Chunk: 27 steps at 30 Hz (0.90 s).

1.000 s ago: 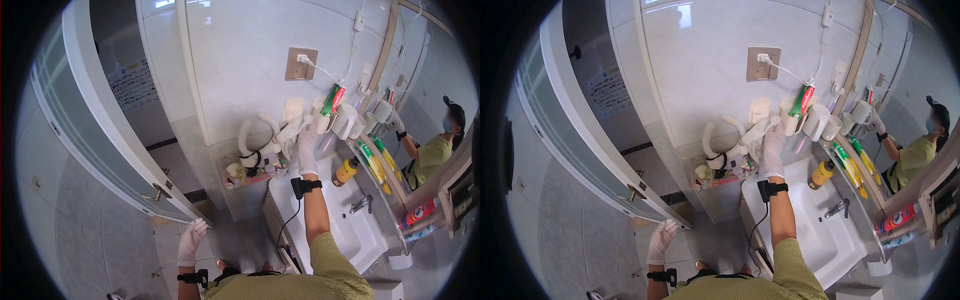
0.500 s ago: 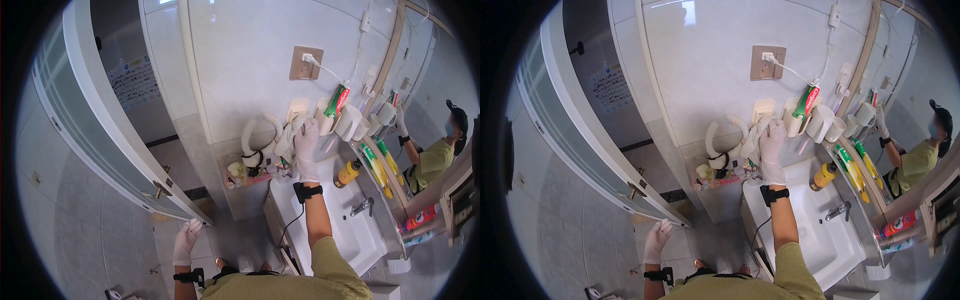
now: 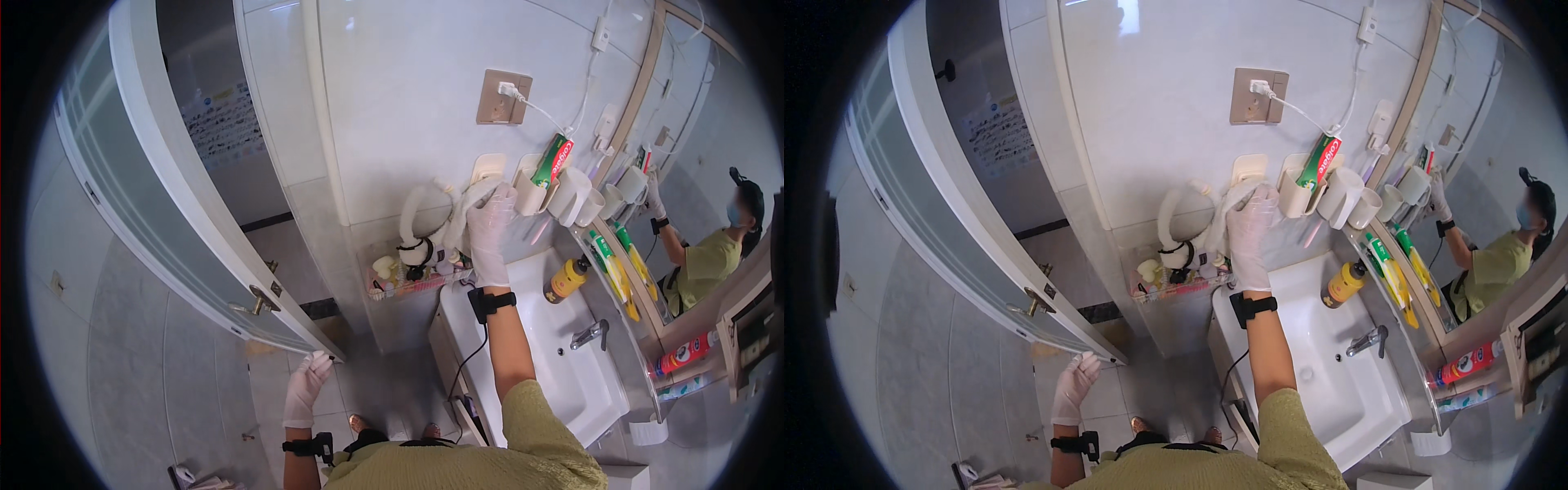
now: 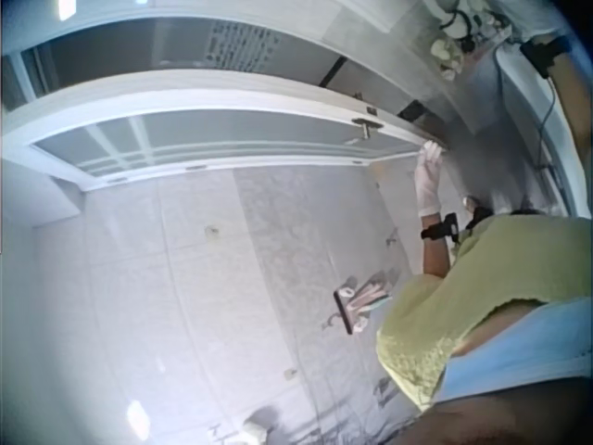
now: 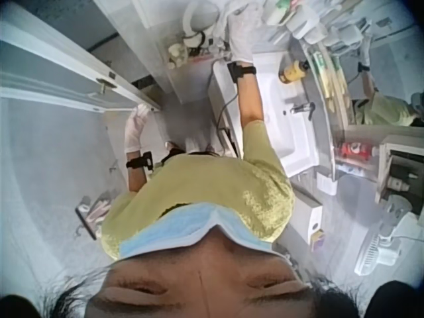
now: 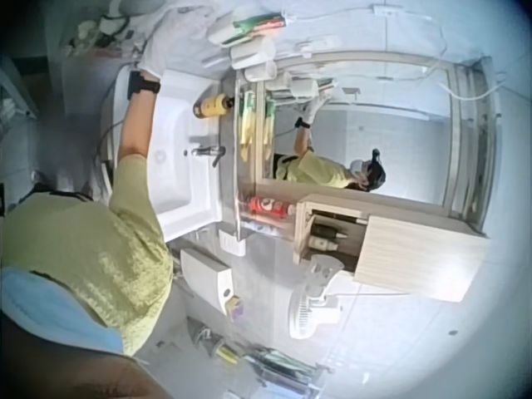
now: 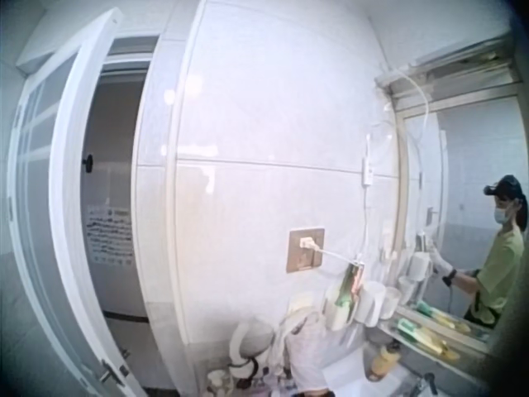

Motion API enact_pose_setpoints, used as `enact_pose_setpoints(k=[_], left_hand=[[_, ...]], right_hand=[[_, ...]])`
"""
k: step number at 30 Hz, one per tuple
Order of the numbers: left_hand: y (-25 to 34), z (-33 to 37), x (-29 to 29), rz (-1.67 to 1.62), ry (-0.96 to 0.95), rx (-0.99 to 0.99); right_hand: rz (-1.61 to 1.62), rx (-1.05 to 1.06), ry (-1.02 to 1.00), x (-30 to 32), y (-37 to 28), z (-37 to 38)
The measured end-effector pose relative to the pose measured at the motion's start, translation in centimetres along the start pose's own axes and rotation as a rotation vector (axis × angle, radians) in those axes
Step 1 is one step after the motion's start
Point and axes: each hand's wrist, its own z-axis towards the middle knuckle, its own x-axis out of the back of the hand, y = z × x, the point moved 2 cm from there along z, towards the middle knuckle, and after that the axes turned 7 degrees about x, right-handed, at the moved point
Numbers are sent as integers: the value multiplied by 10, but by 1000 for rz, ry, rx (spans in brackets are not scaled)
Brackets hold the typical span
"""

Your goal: The person wipes wall-mounted bathroom fixtures and holders with a white cloth, handles a toothpaste tube and several plastic cups, and then rinses and wrings out the cloth in the sink.

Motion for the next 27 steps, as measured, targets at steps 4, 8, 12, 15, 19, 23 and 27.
enact_pose_setpoints(k=[4,8,12,15,19,23,27], left_hand=[[1,-3,15,-13,-34,16],[-1,-8,11,9,5,29],[2,-6,11,31,-2,28],[2,-6,8,27,-14,7],[4,-12,12,43,-19,-19],[3,-12,26,22,-17,-19],[2,-14,38,4,21,-8]], right_hand=[[33,39,-19,5,5,0],[-22,92,2,15,-6,6],[-14,99,-17,12,-14,3],[-124,140,-19,3,-5,3],[-71,146,-84,7,8,3],[508,-133,-6,16,48,-15],[1435,-506,-18,47,42,-41]])
